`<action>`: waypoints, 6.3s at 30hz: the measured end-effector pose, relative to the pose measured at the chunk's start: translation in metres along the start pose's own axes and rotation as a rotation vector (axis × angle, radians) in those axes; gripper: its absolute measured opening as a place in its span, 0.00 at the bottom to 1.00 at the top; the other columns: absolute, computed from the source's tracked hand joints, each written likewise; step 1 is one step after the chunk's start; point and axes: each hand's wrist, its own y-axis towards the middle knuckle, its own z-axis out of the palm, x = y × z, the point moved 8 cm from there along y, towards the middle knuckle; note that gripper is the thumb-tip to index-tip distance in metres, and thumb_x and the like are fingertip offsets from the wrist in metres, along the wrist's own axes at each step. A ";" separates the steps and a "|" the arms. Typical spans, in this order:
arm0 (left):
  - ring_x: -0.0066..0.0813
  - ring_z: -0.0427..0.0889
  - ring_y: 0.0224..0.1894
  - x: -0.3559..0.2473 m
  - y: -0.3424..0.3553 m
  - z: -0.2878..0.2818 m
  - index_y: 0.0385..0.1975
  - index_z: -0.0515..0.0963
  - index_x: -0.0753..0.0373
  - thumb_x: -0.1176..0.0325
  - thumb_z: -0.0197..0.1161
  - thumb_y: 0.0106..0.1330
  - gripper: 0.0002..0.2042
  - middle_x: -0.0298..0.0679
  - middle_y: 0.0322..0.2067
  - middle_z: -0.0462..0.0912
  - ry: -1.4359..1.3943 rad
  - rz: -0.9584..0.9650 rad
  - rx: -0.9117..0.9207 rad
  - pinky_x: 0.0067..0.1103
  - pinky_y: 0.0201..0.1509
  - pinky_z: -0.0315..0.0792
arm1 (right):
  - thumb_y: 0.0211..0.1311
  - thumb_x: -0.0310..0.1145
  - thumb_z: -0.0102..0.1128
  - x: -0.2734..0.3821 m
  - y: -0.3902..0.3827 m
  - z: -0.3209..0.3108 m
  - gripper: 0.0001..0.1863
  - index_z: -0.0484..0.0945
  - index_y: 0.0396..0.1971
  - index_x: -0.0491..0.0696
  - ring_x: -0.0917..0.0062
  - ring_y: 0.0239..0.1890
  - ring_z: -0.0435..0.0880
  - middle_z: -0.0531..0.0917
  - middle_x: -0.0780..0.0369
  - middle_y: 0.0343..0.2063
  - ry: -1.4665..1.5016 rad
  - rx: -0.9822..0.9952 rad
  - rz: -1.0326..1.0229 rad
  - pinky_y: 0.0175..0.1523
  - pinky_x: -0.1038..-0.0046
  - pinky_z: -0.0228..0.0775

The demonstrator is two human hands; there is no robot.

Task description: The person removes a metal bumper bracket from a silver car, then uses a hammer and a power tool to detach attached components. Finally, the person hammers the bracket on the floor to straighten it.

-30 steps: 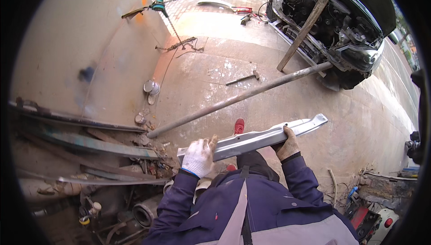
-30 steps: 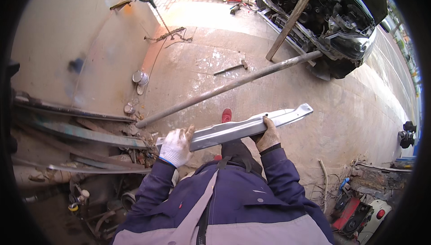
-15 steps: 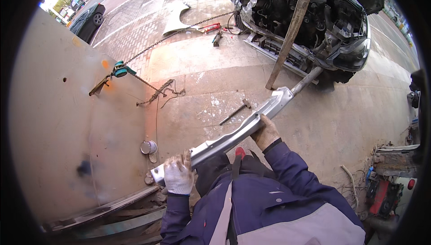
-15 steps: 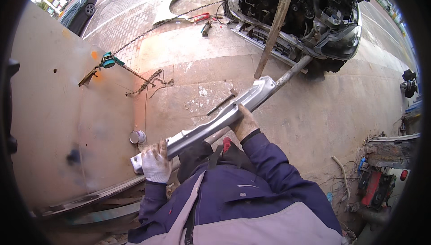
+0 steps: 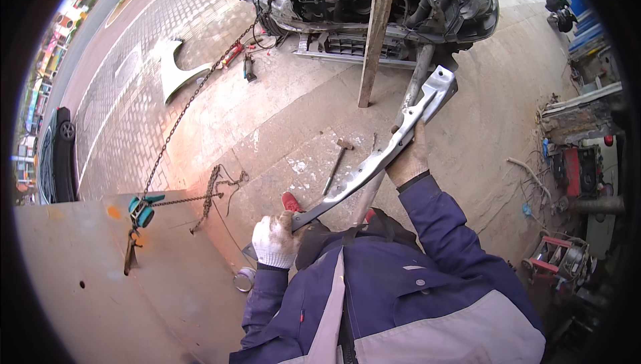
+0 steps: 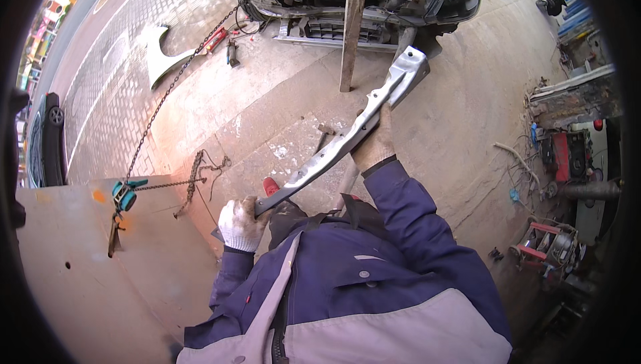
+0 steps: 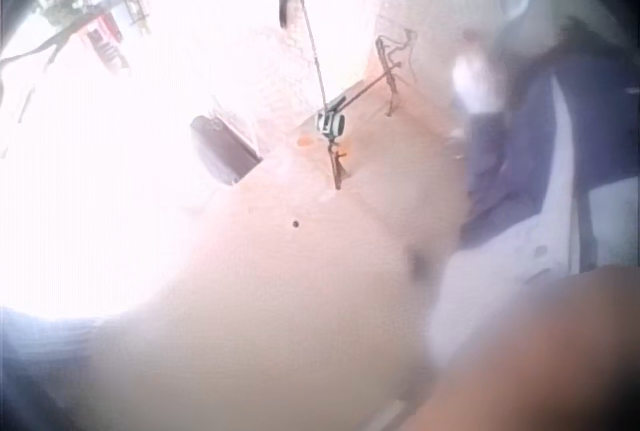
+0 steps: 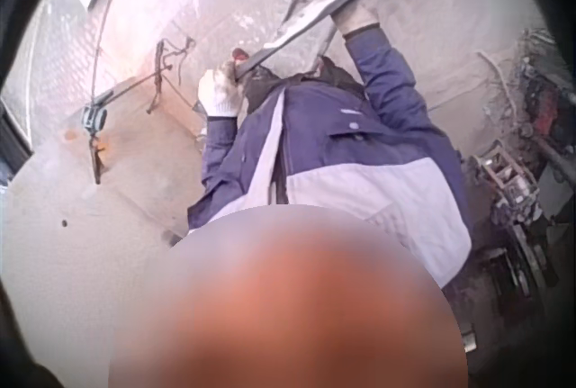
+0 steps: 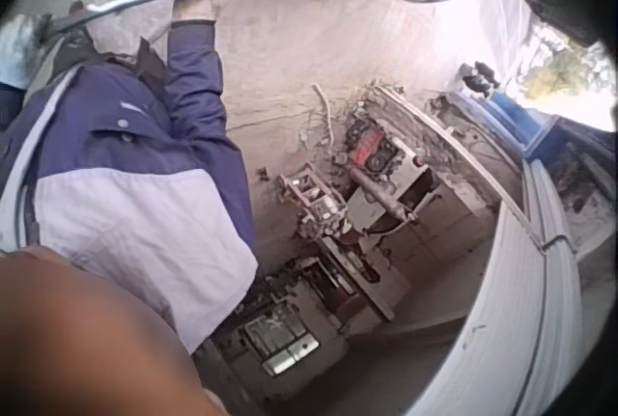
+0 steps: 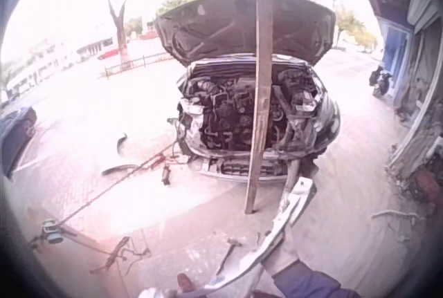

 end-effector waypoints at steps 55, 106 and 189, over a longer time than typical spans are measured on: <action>0.55 0.88 0.55 0.531 0.330 0.836 0.49 0.85 0.66 0.50 0.57 0.78 0.22 0.59 0.50 0.88 0.175 -0.295 0.790 0.43 0.61 0.81 | 0.67 0.53 0.70 -0.441 0.517 -0.475 0.27 0.86 0.54 0.46 0.55 0.44 0.92 0.92 0.51 0.38 -1.764 -0.456 0.461 0.51 0.56 0.82; 0.52 0.47 0.86 0.521 0.323 0.875 0.83 0.52 0.62 0.53 0.80 0.60 0.55 0.51 0.84 0.50 0.000 -0.250 0.698 0.55 0.85 0.50 | 0.81 0.51 0.59 -0.343 0.643 -0.093 0.23 0.77 0.53 0.42 0.83 0.26 0.77 0.79 0.66 0.30 -1.153 0.453 -0.592 0.28 0.76 0.69; 0.55 0.41 0.87 0.511 0.333 0.865 0.83 0.52 0.64 0.49 0.80 0.61 0.56 0.55 0.85 0.44 0.037 -0.284 0.792 0.51 0.87 0.47 | 0.80 0.50 0.60 -0.408 0.653 -0.224 0.22 0.78 0.48 0.43 0.65 0.31 0.86 0.83 0.53 0.25 -1.634 0.444 -0.678 0.35 0.62 0.76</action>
